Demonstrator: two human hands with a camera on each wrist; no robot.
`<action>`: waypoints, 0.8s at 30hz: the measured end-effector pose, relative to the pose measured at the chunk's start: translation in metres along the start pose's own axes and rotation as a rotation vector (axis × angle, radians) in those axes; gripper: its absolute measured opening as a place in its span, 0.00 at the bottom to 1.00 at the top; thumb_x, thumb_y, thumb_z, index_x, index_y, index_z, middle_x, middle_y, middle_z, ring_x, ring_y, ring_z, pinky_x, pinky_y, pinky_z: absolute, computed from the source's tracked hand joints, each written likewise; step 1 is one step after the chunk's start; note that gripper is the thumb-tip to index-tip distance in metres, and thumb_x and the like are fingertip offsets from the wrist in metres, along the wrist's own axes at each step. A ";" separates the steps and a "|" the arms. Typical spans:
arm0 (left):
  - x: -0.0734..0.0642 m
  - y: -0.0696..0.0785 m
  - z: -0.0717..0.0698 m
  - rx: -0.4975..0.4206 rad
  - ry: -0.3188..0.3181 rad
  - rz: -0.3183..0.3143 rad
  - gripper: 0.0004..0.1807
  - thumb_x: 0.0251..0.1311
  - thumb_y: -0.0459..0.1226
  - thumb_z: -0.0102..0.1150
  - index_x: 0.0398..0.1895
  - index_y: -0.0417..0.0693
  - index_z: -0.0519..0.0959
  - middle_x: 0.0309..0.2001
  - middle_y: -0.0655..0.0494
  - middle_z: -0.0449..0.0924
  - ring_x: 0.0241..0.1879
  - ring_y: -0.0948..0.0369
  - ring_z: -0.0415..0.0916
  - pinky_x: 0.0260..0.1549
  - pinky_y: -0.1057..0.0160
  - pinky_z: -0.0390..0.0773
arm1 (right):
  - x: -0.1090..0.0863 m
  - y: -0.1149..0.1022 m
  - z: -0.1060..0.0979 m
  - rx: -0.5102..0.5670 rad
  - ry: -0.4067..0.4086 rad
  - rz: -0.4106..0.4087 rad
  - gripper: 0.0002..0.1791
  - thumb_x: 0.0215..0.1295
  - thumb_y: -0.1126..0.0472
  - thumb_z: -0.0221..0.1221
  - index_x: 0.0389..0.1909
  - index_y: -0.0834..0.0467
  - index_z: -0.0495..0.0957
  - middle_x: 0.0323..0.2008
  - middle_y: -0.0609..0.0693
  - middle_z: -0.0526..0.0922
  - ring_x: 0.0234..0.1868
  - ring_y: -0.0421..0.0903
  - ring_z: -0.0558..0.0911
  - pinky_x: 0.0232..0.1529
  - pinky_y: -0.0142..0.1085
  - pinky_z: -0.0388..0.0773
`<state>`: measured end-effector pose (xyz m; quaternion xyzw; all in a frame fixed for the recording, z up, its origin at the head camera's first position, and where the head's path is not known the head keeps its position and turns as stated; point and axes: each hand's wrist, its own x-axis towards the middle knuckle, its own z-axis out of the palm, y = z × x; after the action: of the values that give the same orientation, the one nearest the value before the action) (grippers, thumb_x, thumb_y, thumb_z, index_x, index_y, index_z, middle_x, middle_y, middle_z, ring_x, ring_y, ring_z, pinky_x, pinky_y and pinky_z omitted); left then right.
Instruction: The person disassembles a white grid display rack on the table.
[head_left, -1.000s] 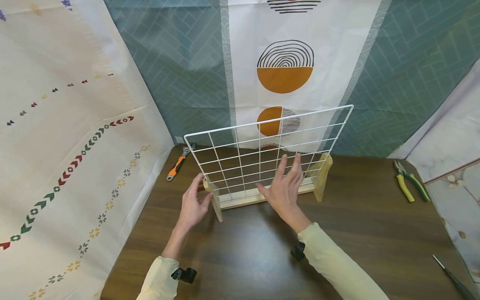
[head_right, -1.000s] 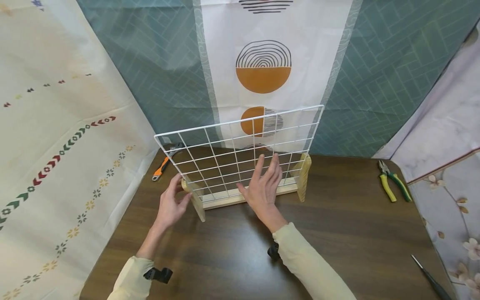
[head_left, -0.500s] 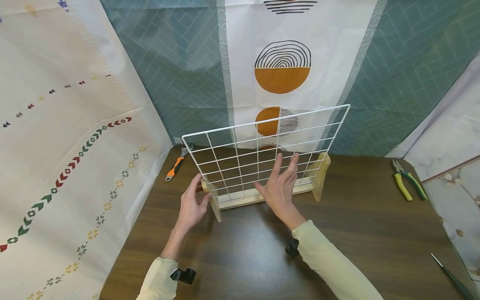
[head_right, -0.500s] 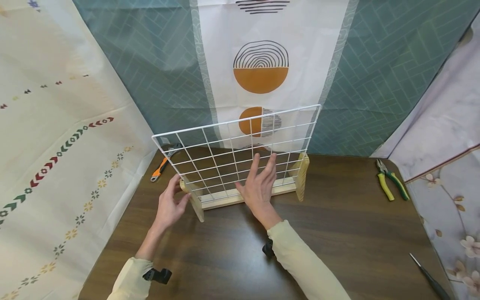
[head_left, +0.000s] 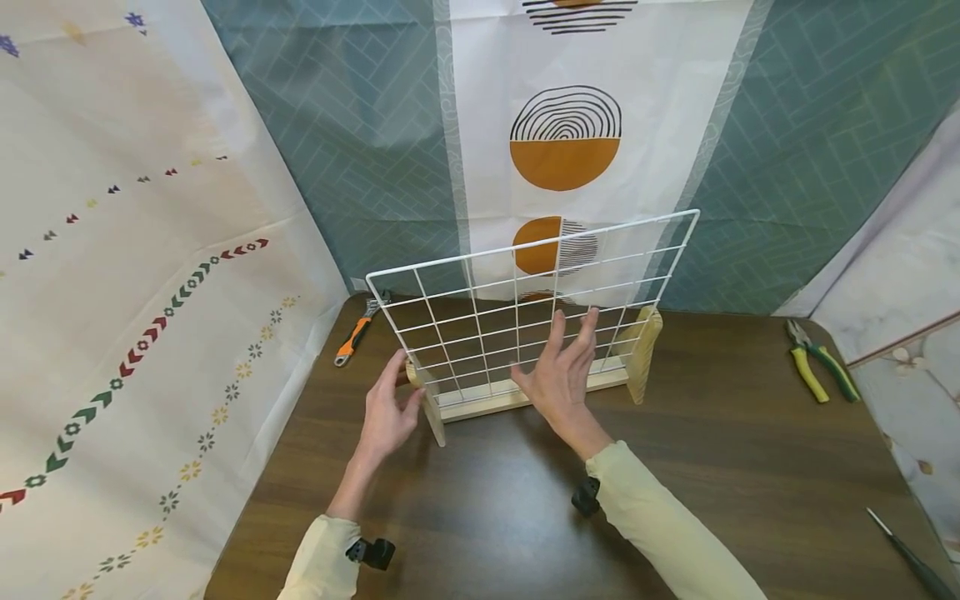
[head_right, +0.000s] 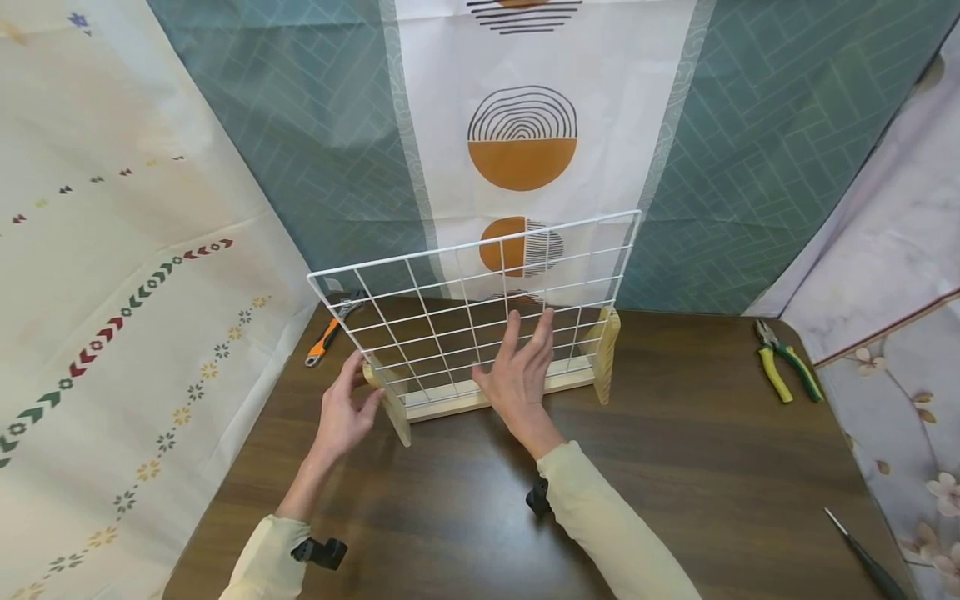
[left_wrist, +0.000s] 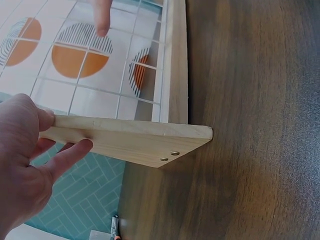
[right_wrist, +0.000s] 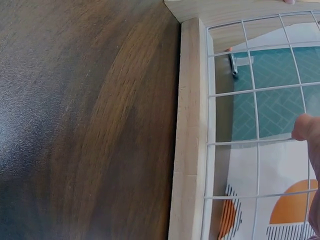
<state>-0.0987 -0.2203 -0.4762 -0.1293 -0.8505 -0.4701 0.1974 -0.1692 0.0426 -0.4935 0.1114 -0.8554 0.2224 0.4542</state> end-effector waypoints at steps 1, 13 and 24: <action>0.000 0.000 0.000 0.000 0.003 0.004 0.40 0.51 0.14 0.63 0.69 0.38 0.65 0.53 0.38 0.76 0.48 0.41 0.80 0.31 0.62 0.85 | 0.002 0.000 -0.001 0.004 0.006 -0.005 0.74 0.25 0.46 0.84 0.72 0.62 0.48 0.72 0.76 0.37 0.67 0.73 0.58 0.63 0.64 0.63; 0.000 -0.003 0.000 0.015 0.015 0.028 0.40 0.50 0.14 0.63 0.69 0.41 0.66 0.54 0.36 0.75 0.47 0.42 0.80 0.28 0.64 0.85 | 0.018 -0.008 -0.011 0.030 0.017 0.005 0.74 0.24 0.47 0.84 0.72 0.63 0.49 0.71 0.77 0.39 0.67 0.73 0.58 0.63 0.65 0.62; -0.001 -0.003 -0.001 0.028 0.009 0.029 0.40 0.51 0.14 0.64 0.69 0.40 0.66 0.53 0.39 0.76 0.48 0.42 0.80 0.27 0.63 0.85 | 0.037 -0.014 -0.024 0.017 0.012 -0.001 0.71 0.27 0.47 0.83 0.72 0.63 0.49 0.71 0.77 0.39 0.67 0.73 0.56 0.65 0.65 0.60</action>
<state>-0.0988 -0.2226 -0.4787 -0.1368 -0.8543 -0.4556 0.2097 -0.1671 0.0425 -0.4471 0.1145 -0.8507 0.2304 0.4583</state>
